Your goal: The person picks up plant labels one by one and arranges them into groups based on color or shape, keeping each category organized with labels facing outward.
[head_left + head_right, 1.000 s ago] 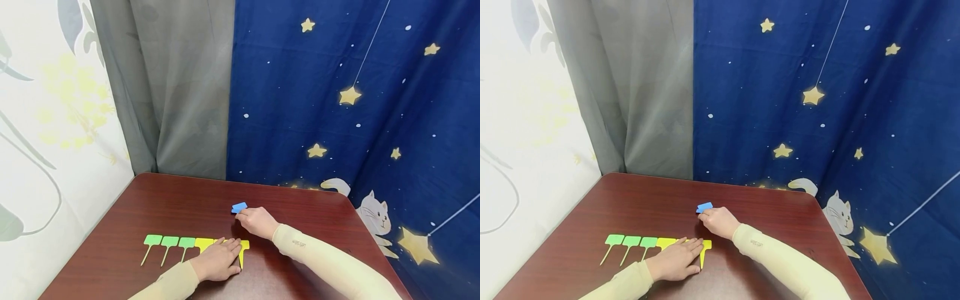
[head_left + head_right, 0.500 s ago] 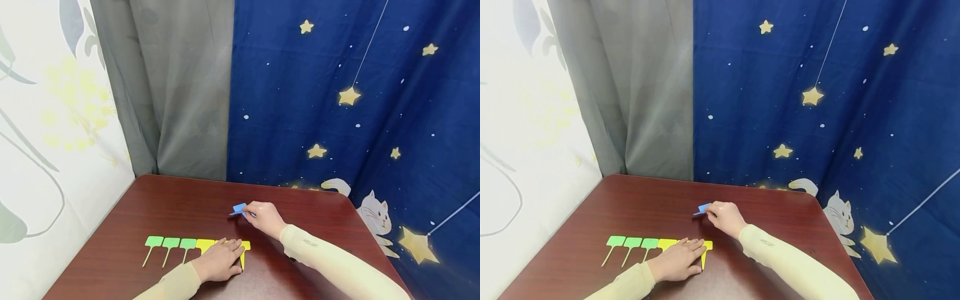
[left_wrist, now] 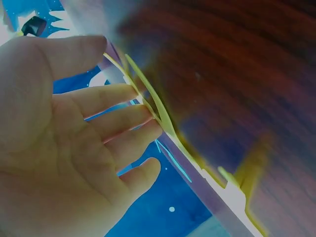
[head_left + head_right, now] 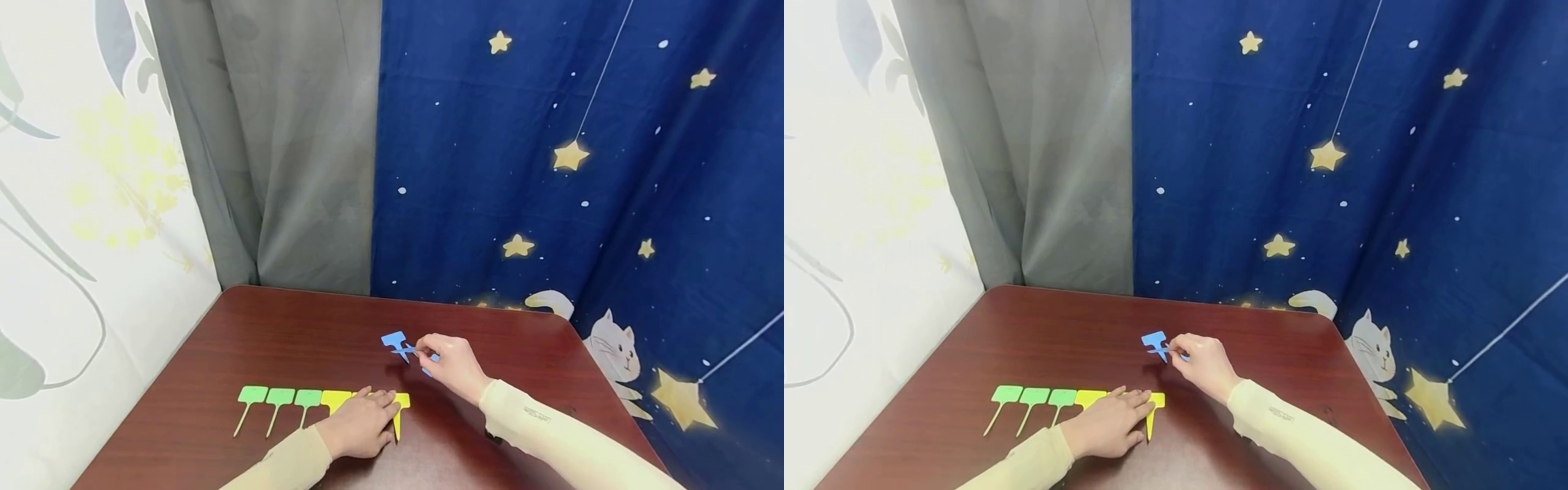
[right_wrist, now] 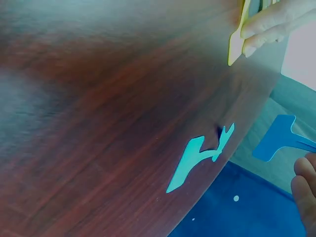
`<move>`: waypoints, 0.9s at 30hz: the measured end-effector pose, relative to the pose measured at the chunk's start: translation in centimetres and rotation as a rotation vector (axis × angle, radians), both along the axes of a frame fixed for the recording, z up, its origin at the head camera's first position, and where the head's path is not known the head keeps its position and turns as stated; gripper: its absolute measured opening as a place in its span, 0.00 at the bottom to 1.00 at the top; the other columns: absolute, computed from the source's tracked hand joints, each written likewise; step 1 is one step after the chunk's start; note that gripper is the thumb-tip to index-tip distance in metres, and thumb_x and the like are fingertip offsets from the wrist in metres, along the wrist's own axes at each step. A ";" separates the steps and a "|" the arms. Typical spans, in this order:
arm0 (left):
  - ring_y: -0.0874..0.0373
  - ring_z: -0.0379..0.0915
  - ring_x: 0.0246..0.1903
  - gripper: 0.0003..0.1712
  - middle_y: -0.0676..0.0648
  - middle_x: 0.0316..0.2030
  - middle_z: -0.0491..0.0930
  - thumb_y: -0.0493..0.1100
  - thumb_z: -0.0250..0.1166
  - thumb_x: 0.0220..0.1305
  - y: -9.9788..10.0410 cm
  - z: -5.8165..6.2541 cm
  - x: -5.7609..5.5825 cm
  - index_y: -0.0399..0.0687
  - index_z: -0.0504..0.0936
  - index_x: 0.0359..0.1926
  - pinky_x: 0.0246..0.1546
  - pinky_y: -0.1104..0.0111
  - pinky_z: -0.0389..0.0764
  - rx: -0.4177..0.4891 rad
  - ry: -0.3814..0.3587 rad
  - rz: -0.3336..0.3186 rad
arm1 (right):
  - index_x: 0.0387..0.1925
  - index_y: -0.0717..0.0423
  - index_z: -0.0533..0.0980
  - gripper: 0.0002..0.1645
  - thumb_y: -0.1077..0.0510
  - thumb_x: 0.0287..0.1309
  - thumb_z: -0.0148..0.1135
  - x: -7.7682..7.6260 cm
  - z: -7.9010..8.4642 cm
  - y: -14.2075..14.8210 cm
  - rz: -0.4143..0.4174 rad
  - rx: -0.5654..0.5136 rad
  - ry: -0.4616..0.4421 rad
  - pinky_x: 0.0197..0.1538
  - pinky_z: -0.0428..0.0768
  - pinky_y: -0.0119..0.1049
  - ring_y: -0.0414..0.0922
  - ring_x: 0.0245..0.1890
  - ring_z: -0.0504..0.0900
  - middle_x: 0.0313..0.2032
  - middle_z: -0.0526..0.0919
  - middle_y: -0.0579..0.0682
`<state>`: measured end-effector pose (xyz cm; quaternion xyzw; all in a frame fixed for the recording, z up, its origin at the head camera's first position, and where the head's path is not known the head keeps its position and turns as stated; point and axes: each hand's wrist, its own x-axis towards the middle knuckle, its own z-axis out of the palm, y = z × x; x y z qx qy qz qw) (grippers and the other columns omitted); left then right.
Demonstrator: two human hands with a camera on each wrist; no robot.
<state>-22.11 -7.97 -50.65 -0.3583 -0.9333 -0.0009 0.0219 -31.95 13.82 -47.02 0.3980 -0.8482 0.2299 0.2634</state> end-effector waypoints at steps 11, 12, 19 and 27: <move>0.53 0.60 0.60 0.28 0.47 0.61 0.66 0.57 0.52 0.63 -0.1 0.1 -0.1 0.51 0.70 0.60 0.59 0.55 0.60 0.030 -0.051 0.023 | 0.30 0.39 0.77 0.09 0.57 0.47 0.65 2.3 -1.6 2.2 0.067 0.080 0.140 0.30 0.73 0.21 0.24 0.26 0.72 0.29 0.76 0.29; 0.53 0.61 0.60 0.28 0.47 0.61 0.66 0.57 0.52 0.63 -0.2 0.0 -0.1 0.51 0.70 0.60 0.59 0.55 0.60 0.030 -0.047 0.023 | 0.30 0.39 0.77 0.09 0.57 0.46 0.66 2.5 -1.6 2.3 0.066 0.074 0.145 0.30 0.74 0.21 0.24 0.26 0.72 0.29 0.76 0.29; 0.54 0.62 0.59 0.25 0.48 0.60 0.67 0.54 0.52 0.63 -0.7 -0.1 -0.3 0.53 0.71 0.60 0.58 0.56 0.62 0.011 0.007 0.022 | 0.31 0.39 0.76 0.10 0.58 0.47 0.67 3.3 -1.8 3.0 0.034 0.051 0.092 0.32 0.74 0.21 0.23 0.28 0.72 0.30 0.76 0.29; 0.55 0.62 0.60 0.25 0.48 0.60 0.67 0.54 0.52 0.64 -0.3 -0.1 -0.4 0.54 0.71 0.60 0.58 0.56 0.61 0.030 -0.009 0.017 | 0.30 0.42 0.76 0.08 0.58 0.47 0.65 4.4 -2.8 4.4 0.006 0.106 0.045 0.33 0.75 0.23 0.25 0.32 0.73 0.36 0.79 0.34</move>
